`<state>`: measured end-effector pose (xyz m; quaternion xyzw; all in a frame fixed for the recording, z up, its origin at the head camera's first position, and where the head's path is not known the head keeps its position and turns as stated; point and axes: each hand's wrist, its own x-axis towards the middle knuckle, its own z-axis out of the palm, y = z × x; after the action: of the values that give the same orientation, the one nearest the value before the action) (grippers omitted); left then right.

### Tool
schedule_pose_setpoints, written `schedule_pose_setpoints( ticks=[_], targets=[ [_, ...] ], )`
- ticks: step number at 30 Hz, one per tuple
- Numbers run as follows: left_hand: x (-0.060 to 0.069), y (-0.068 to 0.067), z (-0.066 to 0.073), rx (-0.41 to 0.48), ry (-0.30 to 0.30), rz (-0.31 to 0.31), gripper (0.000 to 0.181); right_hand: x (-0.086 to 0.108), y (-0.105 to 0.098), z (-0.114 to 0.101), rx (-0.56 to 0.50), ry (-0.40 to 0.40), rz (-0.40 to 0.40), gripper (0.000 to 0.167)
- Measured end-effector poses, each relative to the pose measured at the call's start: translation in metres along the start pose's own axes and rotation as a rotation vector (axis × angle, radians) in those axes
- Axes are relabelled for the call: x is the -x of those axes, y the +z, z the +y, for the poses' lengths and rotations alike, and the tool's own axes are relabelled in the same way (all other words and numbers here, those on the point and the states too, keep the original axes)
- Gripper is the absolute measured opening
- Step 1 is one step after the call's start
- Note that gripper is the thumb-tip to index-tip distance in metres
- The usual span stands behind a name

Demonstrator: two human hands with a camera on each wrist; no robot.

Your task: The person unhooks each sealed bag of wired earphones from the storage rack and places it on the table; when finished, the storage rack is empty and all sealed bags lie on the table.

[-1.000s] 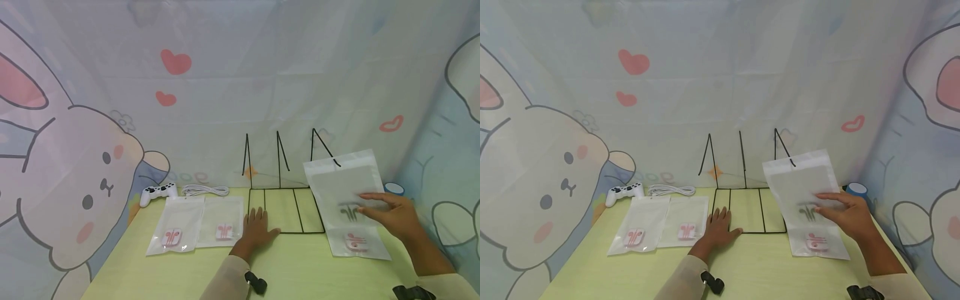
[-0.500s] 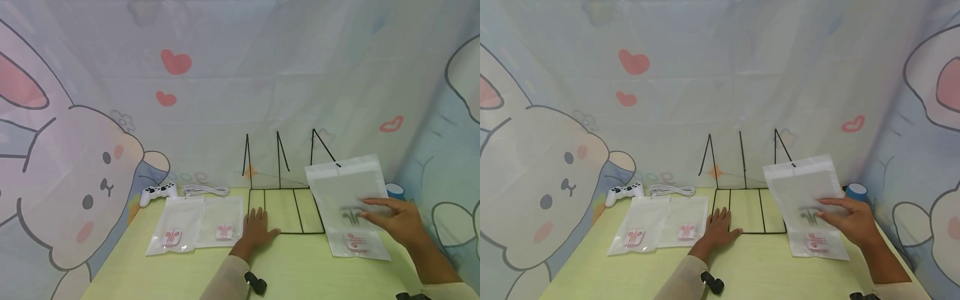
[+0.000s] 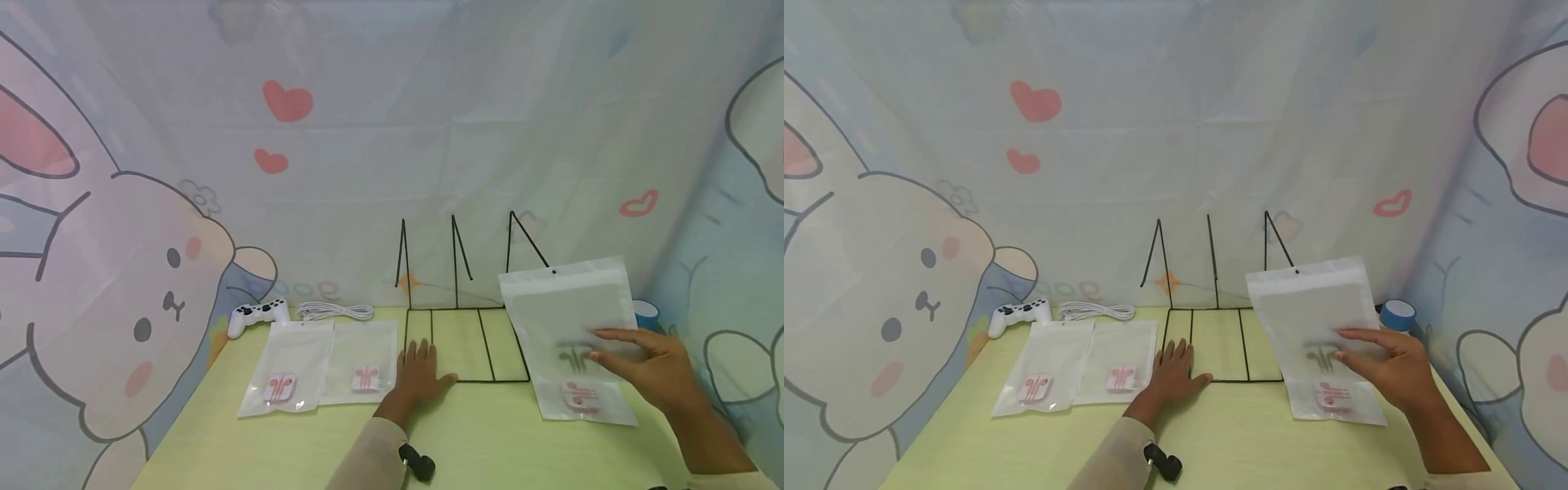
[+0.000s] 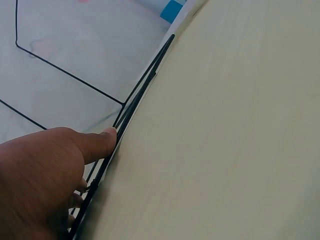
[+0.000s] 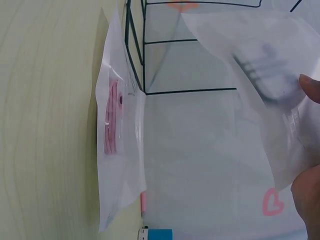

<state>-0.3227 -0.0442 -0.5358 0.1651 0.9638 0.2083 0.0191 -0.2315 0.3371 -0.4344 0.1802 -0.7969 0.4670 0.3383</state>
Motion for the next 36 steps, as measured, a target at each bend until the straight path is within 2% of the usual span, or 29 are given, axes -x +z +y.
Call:
schedule_pose_setpoints(
  ticks=[7,12,21,24,28,36],
  targets=[
    [0.002,-0.003,0.002,0.011,0.002,0.001,0.087,0.005,0.0,0.003,0.03,0.039,0.015,0.042],
    [0.004,-0.004,0.002,0.017,-0.003,-0.002,0.087,0.009,0.0,0.002,0.025,0.03,0.013,0.042],
    [0.003,-0.002,0.002,0.013,-0.004,0.0,0.088,0.017,-0.002,0.01,0.006,0.055,-0.024,0.041],
    [0.002,-0.003,0.002,0.015,-0.001,-0.001,0.088,0.017,-0.008,0.017,0.03,0.141,-0.069,0.038],
    [0.002,-0.003,0.002,0.005,-0.001,0.004,0.088,0.014,-0.017,0.026,0.085,0.315,-0.176,0.038],
    [0.0,0.001,-0.001,-0.013,-0.004,0.004,0.089,0.008,-0.028,0.049,0.058,0.475,-0.299,0.044]
  ],
)
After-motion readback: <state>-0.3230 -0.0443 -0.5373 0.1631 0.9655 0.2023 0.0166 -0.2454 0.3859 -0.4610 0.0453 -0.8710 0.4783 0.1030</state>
